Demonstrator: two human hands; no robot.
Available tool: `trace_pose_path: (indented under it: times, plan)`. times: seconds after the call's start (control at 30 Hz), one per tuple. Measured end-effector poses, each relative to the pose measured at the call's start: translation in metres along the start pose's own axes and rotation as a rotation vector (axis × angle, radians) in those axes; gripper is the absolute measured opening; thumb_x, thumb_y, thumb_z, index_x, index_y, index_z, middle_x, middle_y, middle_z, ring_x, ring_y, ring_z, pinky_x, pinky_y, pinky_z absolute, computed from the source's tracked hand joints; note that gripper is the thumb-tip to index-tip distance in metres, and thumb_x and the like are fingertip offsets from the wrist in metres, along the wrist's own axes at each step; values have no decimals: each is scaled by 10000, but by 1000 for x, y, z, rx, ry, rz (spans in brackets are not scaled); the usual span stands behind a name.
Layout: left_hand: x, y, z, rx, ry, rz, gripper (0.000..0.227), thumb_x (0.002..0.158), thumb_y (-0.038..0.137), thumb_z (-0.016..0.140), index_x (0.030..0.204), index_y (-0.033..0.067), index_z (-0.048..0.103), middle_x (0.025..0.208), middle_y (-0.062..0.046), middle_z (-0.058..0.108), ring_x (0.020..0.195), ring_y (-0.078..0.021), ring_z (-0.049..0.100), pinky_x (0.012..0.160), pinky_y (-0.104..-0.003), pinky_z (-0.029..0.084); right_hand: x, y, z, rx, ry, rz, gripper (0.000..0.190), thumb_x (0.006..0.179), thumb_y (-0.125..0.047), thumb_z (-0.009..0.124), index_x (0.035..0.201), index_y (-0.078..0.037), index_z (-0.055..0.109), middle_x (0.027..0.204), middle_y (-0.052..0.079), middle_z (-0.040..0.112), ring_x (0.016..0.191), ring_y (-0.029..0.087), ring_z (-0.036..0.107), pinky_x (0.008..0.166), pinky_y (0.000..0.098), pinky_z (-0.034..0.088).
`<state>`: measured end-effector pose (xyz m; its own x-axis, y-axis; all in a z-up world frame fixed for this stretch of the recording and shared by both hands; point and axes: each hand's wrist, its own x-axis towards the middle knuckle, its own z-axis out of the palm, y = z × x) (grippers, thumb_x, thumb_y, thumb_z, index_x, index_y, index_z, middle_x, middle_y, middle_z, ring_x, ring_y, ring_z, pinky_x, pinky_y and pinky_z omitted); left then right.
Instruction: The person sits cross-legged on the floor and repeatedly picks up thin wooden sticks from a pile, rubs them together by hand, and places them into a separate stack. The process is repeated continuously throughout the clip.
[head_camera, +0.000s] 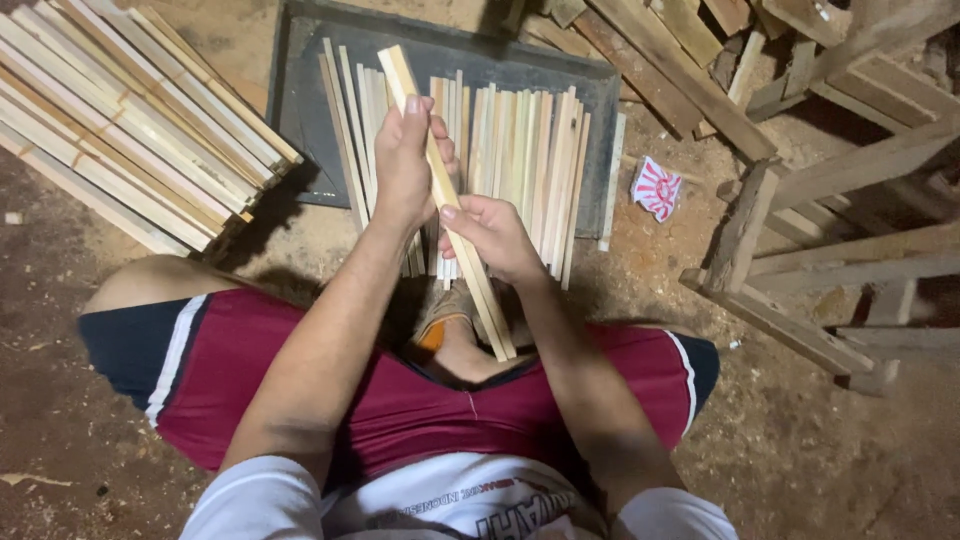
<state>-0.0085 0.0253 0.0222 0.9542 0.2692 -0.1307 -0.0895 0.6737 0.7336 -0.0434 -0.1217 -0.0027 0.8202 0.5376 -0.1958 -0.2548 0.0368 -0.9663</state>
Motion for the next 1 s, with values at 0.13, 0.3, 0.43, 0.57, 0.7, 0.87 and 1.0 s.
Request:
trace_pose_path:
  times: [0.13, 0.3, 0.43, 0.57, 0.7, 0.87, 1.0]
  plan:
    - [23, 26, -22, -166, -21, 52, 273, 1036, 302, 548, 1146, 52, 560, 775, -32, 605, 525, -108, 508, 423, -257, 439, -22, -2, 5, -11, -102, 151, 407, 953, -143, 674, 1284, 86, 611, 759, 188, 700, 547, 187, 682, 507, 285, 635]
    - [18, 27, -19, 273, 263, 65, 328, 987, 387, 545, 894, 76, 593, 696, -46, 652, 528, -134, 640, 496, -259, 533, -31, -9, 31, -665, 159, 312, 405, 946, -348, 595, 1246, -85, 663, 747, 39, 640, 603, 146, 591, 513, 313, 421]
    - [-11, -10, -8, 321, 266, 41, 265, 1029, 331, 558, 963, 82, 495, 719, -84, 659, 547, -159, 686, 479, -300, 623, -20, -2, 35, -687, 252, -7, 472, 978, -298, 662, 1374, -50, 596, 1035, 291, 740, 1007, 420, 730, 870, 547, 584]
    - [6, -7, -37, 274, 302, 31, 413, 1035, 407, 489, 837, 49, 542, 526, -123, 607, 393, -203, 631, 364, -310, 569, -22, 32, 40, -780, 258, -137, 467, 967, -273, 668, 1387, -93, 572, 886, 244, 739, 887, 424, 734, 780, 590, 578]
    - [-1, 24, -58, 245, 392, 22, 383, 1022, 368, 512, 875, 19, 567, 548, -146, 610, 405, -219, 637, 392, -358, 606, 4, 72, 35, -1092, 239, -375, 377, 903, -433, 729, 1212, -217, 707, 907, 109, 730, 936, 343, 725, 818, 471, 588]
    - [28, 29, -155, 452, 505, 107, 443, 1035, 393, 536, 1198, -18, 530, 1024, -201, 614, 944, -262, 642, 839, -414, 594, 46, 64, 83, -1060, 43, -438, 311, 922, -414, 691, 1059, -136, 716, 815, 154, 701, 870, 387, 720, 776, 496, 576]
    - [19, 72, -198, 946, 570, 27, 642, 1054, 457, 550, 1569, 107, 396, 1547, -172, 486, 1471, -295, 419, 1235, -455, 308, 86, 75, 123, -990, -11, -547, 300, 920, -423, 684, 1001, -136, 711, 776, 166, 684, 844, 395, 718, 766, 505, 565]
